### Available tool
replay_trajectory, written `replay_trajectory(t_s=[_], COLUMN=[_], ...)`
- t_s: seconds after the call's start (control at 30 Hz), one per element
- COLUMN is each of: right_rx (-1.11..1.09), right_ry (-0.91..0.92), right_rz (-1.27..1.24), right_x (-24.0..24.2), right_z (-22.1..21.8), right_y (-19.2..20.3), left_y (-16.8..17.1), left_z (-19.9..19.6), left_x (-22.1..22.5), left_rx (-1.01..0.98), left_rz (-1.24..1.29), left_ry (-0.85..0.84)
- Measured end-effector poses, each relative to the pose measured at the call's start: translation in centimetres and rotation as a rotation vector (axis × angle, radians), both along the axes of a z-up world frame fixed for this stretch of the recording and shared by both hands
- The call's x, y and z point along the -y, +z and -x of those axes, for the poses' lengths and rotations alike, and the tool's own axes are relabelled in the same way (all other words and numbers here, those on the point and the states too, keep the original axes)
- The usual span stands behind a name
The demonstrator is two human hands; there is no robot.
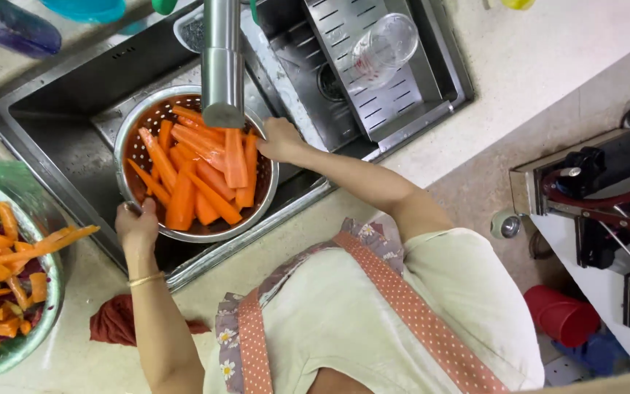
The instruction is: Peeling carrots, discarding peelings, washing carrots in a colander, and placing them into a plastic storage container.
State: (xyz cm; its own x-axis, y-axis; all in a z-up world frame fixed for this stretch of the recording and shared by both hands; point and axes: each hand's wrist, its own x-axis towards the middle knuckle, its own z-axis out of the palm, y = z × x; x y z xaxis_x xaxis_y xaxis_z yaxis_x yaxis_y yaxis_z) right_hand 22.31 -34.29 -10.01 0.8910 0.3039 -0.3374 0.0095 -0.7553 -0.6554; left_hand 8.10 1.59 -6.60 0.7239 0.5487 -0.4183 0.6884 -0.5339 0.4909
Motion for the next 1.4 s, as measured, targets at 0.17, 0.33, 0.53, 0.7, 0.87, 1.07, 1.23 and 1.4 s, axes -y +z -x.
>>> replay_trajectory(t_s=[0.17,0.33,0.53,0.7,0.87,1.07,1.23,1.4], right_rx=[0.145,-0.090,-0.883,-0.918,-1.015,-0.907,-0.802,-0.774], right_ry=[0.013,0.282,-0.294,-0.177,-0.117,0.012,-0.018,0.028], right_rz=[-0.113,-0.159,-0.884,-0.938,-1.154,-1.170,-1.057,-1.026], right_x=[-7.9,-9.9,-10.1,-4.4,0.2,4.2,4.1,4.6], right_z=[3.9,-5.8,-9.6,-8.3,-6.1,-4.9,-4.5,-4.6], right_y=[-14.7,-3.7,3.2,2.6,6.2,7.1,9.0,10.2], left_y=[-12.7,-14.7,-10.0,-3.1,-3.5,0.2,2.7,4.6], left_z=[-1.6,-6.3,-8.7,-11.7,-12.6,-12.4,-12.6,-12.9], left_x=[-1.1,2.4,6.3,12.1,16.1,17.5,17.1,16.5], left_rx=[0.043,-0.005,-0.079,0.482,0.454,0.456,0.485,0.475], left_rz=[0.241,0.134,-0.113,0.764,1.200,1.289,1.190,0.992], left_ry=[0.121,-0.006,-0.252,-0.122,-0.064,-0.147,-0.266,-0.461])
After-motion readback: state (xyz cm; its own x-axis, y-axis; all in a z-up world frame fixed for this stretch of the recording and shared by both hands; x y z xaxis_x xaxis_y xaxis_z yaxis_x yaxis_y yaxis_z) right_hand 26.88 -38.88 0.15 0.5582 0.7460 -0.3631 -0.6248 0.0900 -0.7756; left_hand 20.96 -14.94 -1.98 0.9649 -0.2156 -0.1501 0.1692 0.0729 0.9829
